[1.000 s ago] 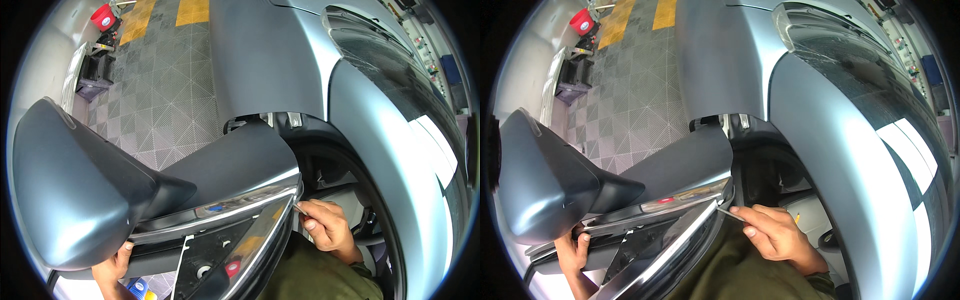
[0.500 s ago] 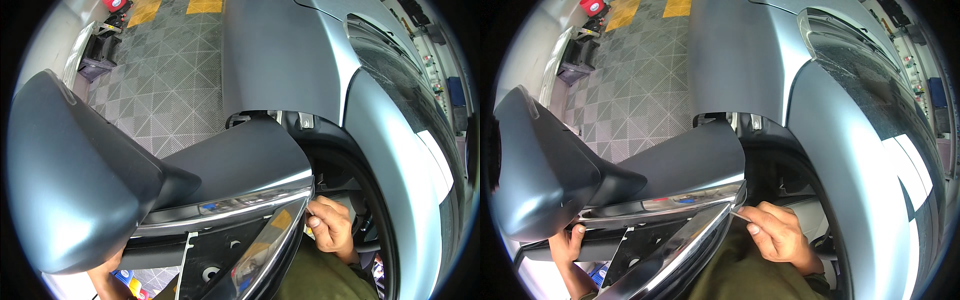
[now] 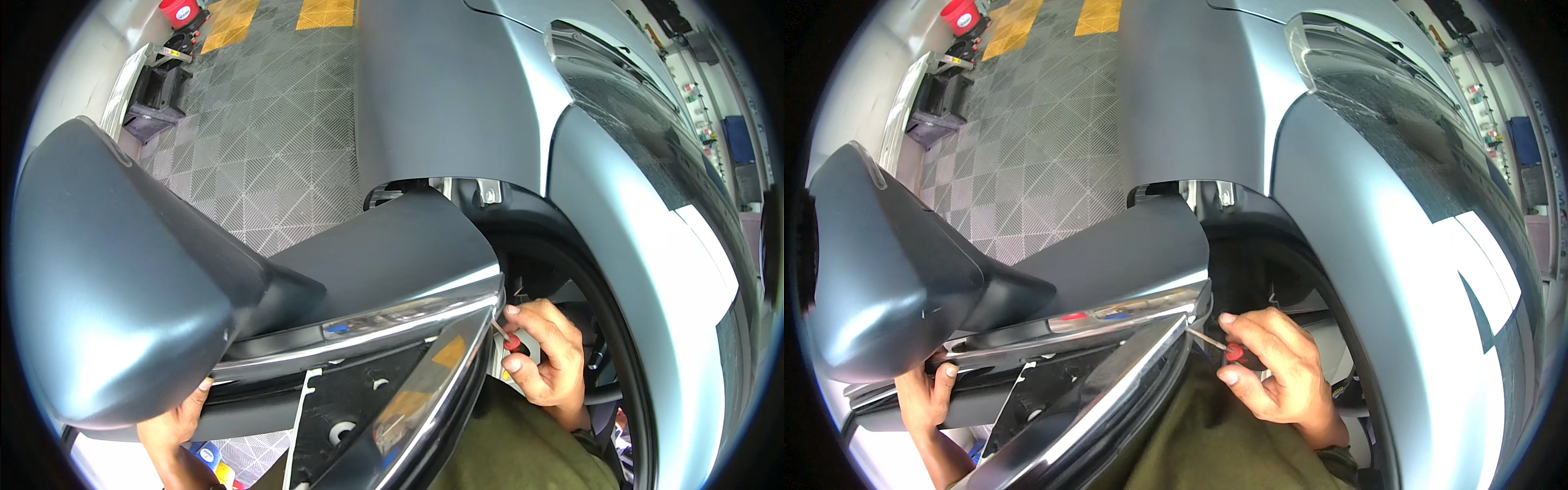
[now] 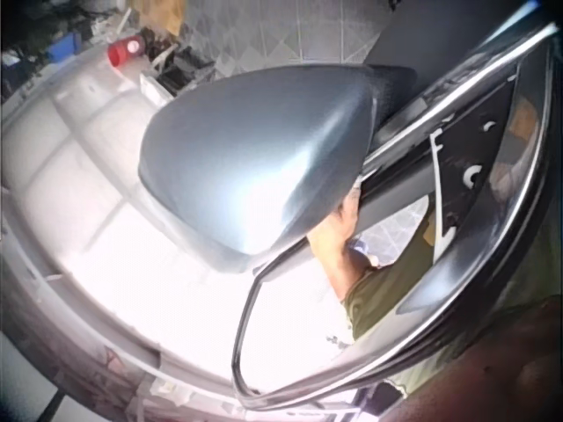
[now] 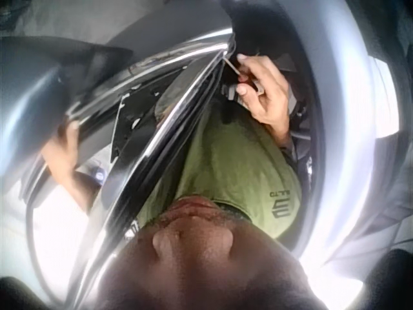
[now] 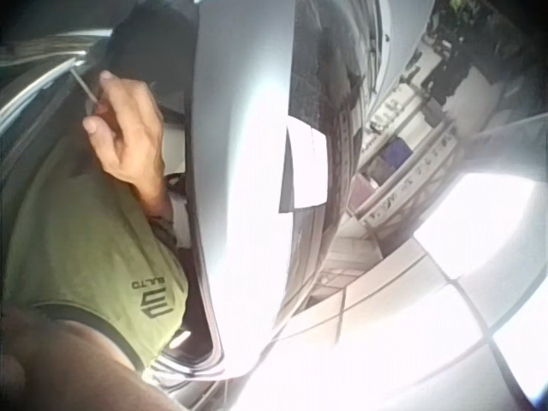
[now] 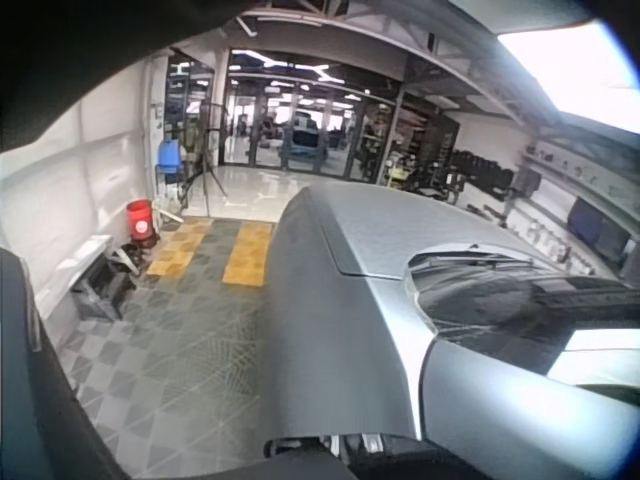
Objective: The person uses a screwdriver to pry and remove a door trim panel from a car door, then attempts to reattach it. The person repeatedly pries the panel at the top edge and tries to snap it back into place.
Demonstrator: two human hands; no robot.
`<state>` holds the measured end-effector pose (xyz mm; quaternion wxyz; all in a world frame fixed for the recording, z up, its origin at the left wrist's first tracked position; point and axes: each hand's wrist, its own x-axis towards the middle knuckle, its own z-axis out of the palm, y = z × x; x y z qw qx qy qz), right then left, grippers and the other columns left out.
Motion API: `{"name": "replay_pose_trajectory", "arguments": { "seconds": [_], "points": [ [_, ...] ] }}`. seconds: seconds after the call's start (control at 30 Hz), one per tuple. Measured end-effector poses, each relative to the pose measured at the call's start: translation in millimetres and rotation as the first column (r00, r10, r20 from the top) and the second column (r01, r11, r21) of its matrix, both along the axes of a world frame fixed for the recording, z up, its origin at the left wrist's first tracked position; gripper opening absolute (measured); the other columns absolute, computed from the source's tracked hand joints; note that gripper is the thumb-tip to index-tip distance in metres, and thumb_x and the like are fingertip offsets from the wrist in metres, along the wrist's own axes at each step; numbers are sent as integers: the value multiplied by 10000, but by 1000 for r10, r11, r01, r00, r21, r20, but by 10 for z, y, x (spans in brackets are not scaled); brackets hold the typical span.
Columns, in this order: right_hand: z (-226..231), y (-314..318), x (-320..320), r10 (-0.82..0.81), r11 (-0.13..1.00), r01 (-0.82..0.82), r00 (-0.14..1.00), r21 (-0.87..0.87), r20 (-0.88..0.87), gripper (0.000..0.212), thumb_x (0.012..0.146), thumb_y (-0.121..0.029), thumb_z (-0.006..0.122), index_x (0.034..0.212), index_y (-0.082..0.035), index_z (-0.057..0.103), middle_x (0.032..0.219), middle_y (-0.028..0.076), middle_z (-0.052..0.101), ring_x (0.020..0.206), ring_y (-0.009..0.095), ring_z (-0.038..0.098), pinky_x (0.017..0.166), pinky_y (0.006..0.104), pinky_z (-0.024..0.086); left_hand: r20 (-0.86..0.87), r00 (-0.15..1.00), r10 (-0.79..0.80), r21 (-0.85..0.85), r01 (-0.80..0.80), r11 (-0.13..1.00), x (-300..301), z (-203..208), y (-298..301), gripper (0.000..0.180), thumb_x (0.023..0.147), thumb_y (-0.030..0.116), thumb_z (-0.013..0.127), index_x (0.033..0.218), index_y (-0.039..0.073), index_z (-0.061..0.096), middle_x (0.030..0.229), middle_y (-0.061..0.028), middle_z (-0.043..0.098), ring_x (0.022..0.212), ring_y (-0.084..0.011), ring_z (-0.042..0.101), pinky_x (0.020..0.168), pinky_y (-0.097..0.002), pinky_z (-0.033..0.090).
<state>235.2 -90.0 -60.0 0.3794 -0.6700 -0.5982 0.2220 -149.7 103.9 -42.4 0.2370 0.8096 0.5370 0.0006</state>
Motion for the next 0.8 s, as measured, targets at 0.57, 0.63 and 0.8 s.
{"name": "replay_pose_trajectory", "arguments": {
  "seconds": [0.57, 0.63, 0.8],
  "points": [
    [-59, -231, -293, -103, 990, 76, 964, -118, -244, 308, 963, -48, 582, 1253, 53, 586, 852, 156, 635, 714, 261, 632, 659, 339, 508, 60, 981, -184, 148, 174, 974, 173, 11, 144, 657, 897, 584, 605, 868, -72, 582, 804, -198, 578, 755, -355, 545, 739, -435, 437],
    [-12, -212, -275, -92, 989, 61, 966, -132, -243, 308, 969, -62, 578, 1254, 55, 583, 890, 172, 654, 752, 282, 653, 692, 345, 521, 86, 982, -171, 137, 158, 978, 218, 16, 141, 642, 907, 575, 598, 841, -62, 547, 776, -177, 535, 730, -341, 504, 723, -428, 420],
    [31, -186, -248, -72, 989, 54, 989, -139, -129, 353, 970, -115, 585, 1289, 33, 560, 969, 171, 667, 826, 324, 666, 737, 375, 529, 80, 984, -157, 149, 143, 978, 105, -27, 115, 660, 904, 593, 609, 826, -59, 538, 736, -151, 505, 689, -273, 476, 661, -401, 410]
  ]
}}
